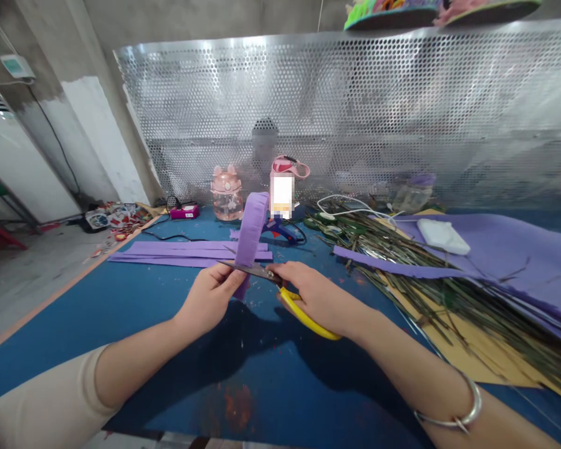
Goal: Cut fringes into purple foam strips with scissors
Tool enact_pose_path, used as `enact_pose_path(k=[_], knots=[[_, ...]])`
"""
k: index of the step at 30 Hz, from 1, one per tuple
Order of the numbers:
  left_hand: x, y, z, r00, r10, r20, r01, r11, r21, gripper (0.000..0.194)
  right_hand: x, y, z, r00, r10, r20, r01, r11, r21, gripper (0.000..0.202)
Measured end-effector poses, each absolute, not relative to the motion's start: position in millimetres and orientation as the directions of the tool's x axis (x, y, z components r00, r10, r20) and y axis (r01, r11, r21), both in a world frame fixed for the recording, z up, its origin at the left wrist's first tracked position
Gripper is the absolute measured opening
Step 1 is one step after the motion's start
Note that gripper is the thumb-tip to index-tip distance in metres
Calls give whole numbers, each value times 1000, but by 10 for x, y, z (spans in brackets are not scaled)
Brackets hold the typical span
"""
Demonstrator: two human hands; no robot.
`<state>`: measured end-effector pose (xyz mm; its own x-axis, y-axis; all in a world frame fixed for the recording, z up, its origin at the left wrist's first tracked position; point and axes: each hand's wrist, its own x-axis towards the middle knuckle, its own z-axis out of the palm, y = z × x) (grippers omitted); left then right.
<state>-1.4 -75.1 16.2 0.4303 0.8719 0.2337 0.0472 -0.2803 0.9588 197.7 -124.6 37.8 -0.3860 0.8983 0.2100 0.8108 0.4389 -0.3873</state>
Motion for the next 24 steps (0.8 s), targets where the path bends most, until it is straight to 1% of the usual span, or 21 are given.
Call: enact_pose_path(k=[5,10,14,19,24], knots=[[-21,-765,187,439,860,261,67,-322,944,32,1939,-1287,434,-391,887,243,787,460,-412,32],[-28,-788,195,454,850,267,66,-330,942,33,1962,-1273,396,-396,877,274,750,481,-454,47],[-40,-797,214,463,842,275,77,-348,934,35,1980,-1263,355,-384,889,250,749,458,-478,50],[-49,-798,238,465,842,276,83,-352,932,35,1986,-1265,357,-377,898,229,766,441,-468,52],[-31,-792,227,464,851,248,66,-312,948,33,2013,-1248,351,-382,898,217,793,439,-422,46]])
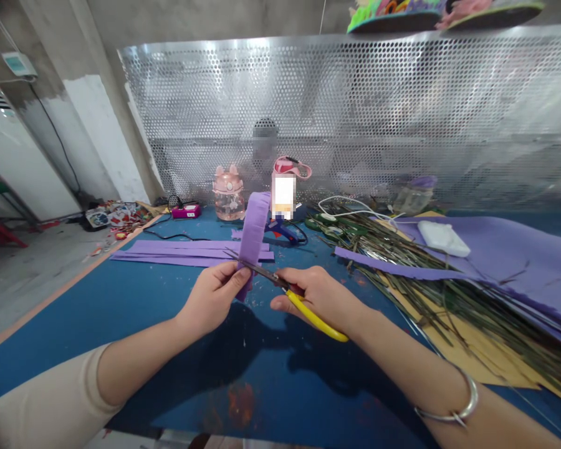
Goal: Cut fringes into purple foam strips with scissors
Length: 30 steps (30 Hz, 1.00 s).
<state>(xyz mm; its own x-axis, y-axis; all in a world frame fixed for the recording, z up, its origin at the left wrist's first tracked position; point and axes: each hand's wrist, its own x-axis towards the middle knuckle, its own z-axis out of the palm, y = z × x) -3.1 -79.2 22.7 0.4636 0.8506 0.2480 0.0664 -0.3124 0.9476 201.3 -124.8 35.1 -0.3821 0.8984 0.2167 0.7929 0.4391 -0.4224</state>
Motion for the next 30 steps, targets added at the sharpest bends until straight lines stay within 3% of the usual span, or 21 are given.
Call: enact_pose_path(k=[13,22,30], knots=[[-22,-765,235,439,871,222,108,-296,949,29,2020,-1230,363,-348,905,243,835,418,-359,42],[-26,-736,242,453,888,82,-20,-81,996,32,2028,-1218,399,-367,891,266,817,446,-366,64],[-21,-765,260,457,883,107,41,-141,989,30,1978,-1230,405,-372,885,280,815,455,-358,77]])
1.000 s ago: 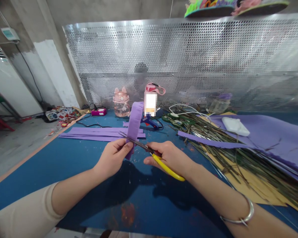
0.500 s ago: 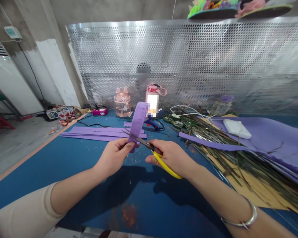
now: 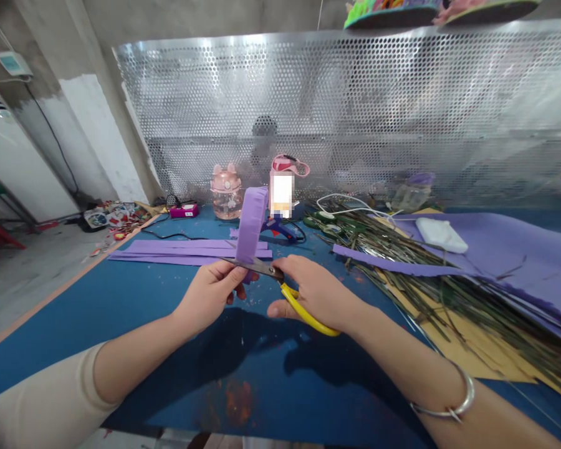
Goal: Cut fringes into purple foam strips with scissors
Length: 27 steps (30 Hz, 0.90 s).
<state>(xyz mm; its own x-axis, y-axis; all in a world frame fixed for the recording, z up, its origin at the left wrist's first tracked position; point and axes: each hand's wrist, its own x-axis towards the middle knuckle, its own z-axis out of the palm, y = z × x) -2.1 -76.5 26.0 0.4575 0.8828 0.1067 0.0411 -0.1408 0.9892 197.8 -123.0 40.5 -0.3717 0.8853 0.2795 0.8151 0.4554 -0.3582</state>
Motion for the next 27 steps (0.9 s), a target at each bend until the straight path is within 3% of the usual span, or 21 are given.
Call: enact_pose_path(k=[12,27], knots=[[-34,-785,284,498,860,116,59,-167,984,30,2007,-1252,403,-364,891,271,846,438,-303,61],[10,-779,254,483,873,73,-18,-74,997,26,2034,-1229,370,-349,904,247,846,417,-332,48]])
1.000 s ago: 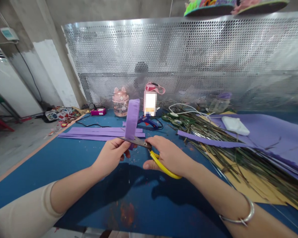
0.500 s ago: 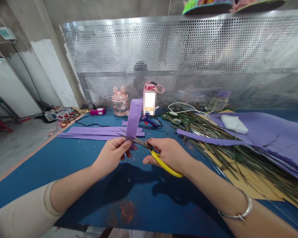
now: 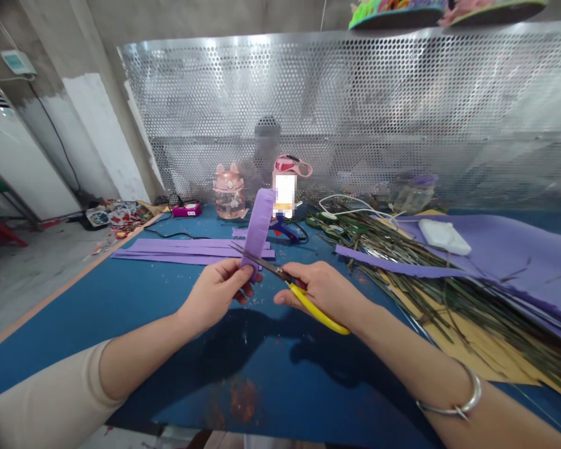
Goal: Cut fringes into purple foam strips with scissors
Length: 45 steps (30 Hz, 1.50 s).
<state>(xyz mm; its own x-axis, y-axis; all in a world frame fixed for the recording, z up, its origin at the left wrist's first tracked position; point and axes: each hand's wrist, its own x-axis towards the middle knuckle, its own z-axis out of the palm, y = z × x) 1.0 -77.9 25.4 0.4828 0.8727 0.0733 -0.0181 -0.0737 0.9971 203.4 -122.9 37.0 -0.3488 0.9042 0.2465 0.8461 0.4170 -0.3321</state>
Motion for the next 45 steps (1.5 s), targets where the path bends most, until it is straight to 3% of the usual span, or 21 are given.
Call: enact_pose_path(k=[7,11,23,45], knots=[[2,-707,222,433,900,56,-64,-32,997,26,2013,-1230,391,-333,939,88,826,336,-452,36],[-3,-694,235,399,914,77,-85,-46,995,26,2000,-1249,413,-349,935,58,827,337,-450,34],[-17,-740,271,465,878,115,-27,-116,993,29,1981,-1273,430,-369,924,99,827,375,-419,31],[-9,-739,256,475,877,65,11,-80,997,26,2032,-1225,390,-416,892,177,838,452,-306,41]])
